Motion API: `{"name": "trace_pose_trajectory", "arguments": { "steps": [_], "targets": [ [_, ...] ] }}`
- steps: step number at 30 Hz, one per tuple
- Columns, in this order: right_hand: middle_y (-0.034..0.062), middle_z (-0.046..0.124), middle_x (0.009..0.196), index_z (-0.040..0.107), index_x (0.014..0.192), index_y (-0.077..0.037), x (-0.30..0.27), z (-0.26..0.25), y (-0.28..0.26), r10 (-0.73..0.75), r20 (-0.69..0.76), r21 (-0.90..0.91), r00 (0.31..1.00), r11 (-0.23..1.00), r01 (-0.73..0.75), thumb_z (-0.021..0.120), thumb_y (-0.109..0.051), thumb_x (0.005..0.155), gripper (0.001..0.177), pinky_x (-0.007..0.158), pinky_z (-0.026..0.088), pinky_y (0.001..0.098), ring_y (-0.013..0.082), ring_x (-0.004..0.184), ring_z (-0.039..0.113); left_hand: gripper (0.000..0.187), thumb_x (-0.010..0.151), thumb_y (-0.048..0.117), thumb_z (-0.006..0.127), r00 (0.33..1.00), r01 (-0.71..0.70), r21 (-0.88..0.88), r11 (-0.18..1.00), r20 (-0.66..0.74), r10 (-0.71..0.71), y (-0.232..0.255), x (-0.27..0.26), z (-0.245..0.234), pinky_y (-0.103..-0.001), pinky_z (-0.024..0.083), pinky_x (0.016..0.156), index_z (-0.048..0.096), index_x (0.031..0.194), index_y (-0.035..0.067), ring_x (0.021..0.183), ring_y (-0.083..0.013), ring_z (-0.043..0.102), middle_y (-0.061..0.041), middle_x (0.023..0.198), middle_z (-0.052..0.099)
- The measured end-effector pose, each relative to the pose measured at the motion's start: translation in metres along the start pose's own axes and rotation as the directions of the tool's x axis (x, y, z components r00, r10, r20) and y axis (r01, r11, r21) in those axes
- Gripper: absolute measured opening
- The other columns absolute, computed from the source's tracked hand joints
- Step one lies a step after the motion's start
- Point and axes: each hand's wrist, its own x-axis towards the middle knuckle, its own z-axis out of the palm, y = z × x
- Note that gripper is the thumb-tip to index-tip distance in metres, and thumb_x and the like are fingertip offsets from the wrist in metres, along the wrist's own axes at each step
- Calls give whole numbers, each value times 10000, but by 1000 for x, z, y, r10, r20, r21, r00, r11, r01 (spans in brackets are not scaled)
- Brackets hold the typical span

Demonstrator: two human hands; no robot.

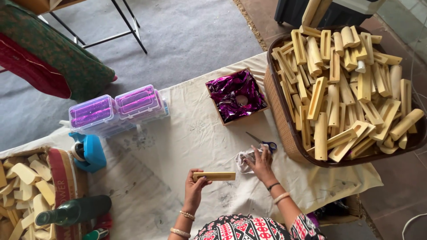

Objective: The recorder wraps small wooden cylinders in purple foil and places them into containers for packaging.

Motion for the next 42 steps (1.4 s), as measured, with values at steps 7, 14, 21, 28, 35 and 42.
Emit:
{"name": "trace_pose_trajectory", "arguments": {
  "steps": [7, 14, 21, 28, 35, 42],
  "targets": [
    [78, 628, 1206, 593, 1119, -171, 0, 64, 59, -163, 121, -238, 979, 953, 188, 571, -50, 851, 295, 1152, 461, 419, 283, 1277, 556, 295, 914, -18, 568, 984, 97, 19, 995, -153, -93, 7, -14, 1, -341, 629, 831, 577, 1194, 77, 922, -174, 689, -95, 1015, 640],
    [134, 645, 1032, 613, 1132, -48, 7, -10, -39, -85, -123, -29, 989, 996, 82, 584, 72, 786, 367, 893, 520, 437, 343, 1022, 641, 203, 991, 102, 553, 982, 111, -34, 993, -150, -115, -10, -7, -6, -364, 628, 916, 562, 1176, 20, 983, -231, 711, -124, 1055, 633],
    [159, 630, 1054, 598, 1109, -30, -36, 24, -134, -512, 11, 343, 859, 809, 477, 652, 30, 822, 298, 920, 535, 456, 351, 1036, 628, 371, 1125, 290, 496, 997, 65, 40, 997, -42, -63, -75, 5, -31, -319, 536, 811, 599, 1274, -34, 891, -162, 596, -114, 1007, 565],
    [132, 665, 1058, 659, 1048, -45, -22, 14, -97, -413, 56, 267, 909, 883, 385, 662, -2, 853, 199, 934, 525, 443, 330, 1031, 623, 317, 1029, 286, 503, 988, 84, 43, 996, -137, -77, -26, -5, 4, -299, 624, 873, 575, 1173, 14, 939, -131, 720, -65, 1081, 674],
    [151, 645, 1083, 629, 1063, -16, -28, 20, -131, -558, 43, 347, 829, 786, 511, 633, 28, 870, 198, 986, 521, 424, 325, 1092, 628, 287, 1103, 269, 516, 992, 46, 66, 997, -123, -37, -37, -4, -8, -306, 599, 810, 575, 1197, 4, 921, -156, 658, -115, 1063, 640],
    [145, 663, 1005, 631, 1043, -26, -7, 14, -64, -145, 4, 351, 989, 927, 134, 608, 23, 885, 167, 842, 570, 400, 310, 931, 684, 221, 1048, 196, 522, 980, -13, 148, 989, -196, 43, -7, -15, -4, -310, 647, 786, 590, 1110, -4, 880, -175, 735, -88, 1003, 685]
  ]
}}
